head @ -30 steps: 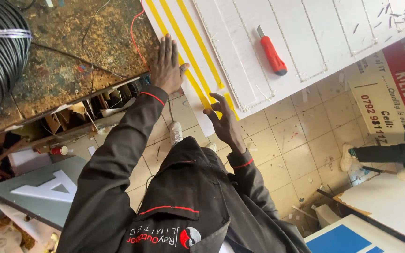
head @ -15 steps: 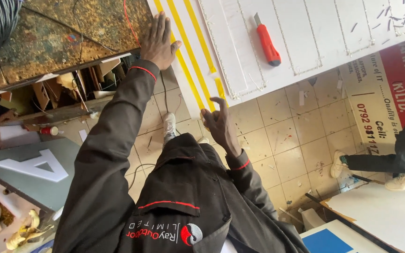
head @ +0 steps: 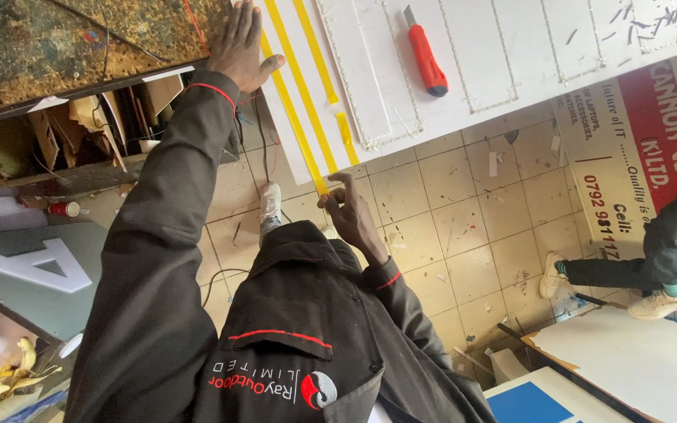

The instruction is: The person applies strips of yellow tape to a white board that has LED light strips attached. They use a utility knife to cut the tape at specific intervals and then press the tape down firmly along the board's surface.

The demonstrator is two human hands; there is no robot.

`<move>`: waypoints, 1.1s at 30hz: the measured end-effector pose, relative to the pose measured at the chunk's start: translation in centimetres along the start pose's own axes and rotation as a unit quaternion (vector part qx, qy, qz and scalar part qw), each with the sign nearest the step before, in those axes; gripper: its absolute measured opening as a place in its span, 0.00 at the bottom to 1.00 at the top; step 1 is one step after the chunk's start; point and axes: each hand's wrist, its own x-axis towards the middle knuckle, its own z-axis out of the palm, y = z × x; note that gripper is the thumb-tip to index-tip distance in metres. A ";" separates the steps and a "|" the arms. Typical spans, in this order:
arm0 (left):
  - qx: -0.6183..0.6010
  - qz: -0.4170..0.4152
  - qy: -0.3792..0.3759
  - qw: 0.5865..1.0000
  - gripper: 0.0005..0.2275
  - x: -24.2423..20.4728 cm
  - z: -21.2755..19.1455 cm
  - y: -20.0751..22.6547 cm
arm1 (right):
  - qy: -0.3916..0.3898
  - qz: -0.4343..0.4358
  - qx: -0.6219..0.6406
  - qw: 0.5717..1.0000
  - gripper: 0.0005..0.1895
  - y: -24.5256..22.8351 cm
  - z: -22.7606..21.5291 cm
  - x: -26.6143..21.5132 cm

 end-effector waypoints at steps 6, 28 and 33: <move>0.053 -0.027 -0.031 0.998 0.45 -6.2 -0.8 7.7 | 0.004 -0.031 0.030 0.999 0.14 0.8 -0.1 0.9; -0.708 -0.173 0.024 0.684 0.32 -21.8 8.1 19.9 | 0.021 -0.023 0.138 0.990 0.22 3.6 0.8 -0.1; -0.666 -0.151 0.053 0.729 0.06 -21.2 5.1 19.5 | 0.002 -0.028 0.176 0.984 0.31 3.6 0.9 -0.4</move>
